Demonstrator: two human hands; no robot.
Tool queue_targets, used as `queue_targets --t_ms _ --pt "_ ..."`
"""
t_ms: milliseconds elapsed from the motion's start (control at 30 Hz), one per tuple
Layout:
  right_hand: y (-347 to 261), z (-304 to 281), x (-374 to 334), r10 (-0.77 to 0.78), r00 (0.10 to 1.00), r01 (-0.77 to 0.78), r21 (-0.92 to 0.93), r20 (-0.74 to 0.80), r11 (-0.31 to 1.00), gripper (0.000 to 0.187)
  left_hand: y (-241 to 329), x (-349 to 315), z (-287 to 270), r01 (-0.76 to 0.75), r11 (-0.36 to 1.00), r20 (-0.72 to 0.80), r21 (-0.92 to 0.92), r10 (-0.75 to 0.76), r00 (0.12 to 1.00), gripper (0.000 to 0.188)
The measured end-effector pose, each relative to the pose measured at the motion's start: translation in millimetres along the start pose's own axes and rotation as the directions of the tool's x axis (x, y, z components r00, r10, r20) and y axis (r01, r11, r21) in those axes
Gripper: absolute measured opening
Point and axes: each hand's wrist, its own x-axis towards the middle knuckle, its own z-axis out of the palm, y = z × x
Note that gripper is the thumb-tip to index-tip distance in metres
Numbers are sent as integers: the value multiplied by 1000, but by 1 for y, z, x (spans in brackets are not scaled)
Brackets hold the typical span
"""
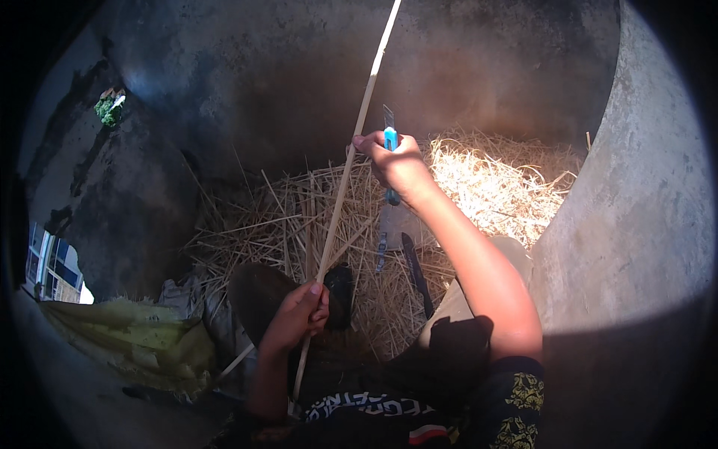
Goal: The person sits on a floor covered with straw and uses a utility knife to split a long, thin bamboo stick into thinner strips. They hold the stick vertically and carefully shave off layers, occasionally switching to a larger knife to split the material further.
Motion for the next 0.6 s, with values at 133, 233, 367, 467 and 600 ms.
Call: queue_targets --t_ms 133,233,367,467,600 --pt "15 5 0 -166 986 113 -680 -13 724 27 5 4 -1 13 961 -29 -275 -22 999 31" --pt "22 8 -9 -353 922 249 -943 161 221 22 1 10 -2 -9 942 -49 -334 -8 999 30" --pt "39 20 -11 -183 968 196 -974 173 116 22 1 5 12 -14 920 -70 -392 -15 997 29" --pt "66 26 -13 -137 962 248 -966 236 77 18 4 2 25 -75 940 -174 -333 17 985 29" --pt "76 36 -16 -222 913 357 -934 341 34 13 1 0 33 -101 967 -258 -236 38 965 31"
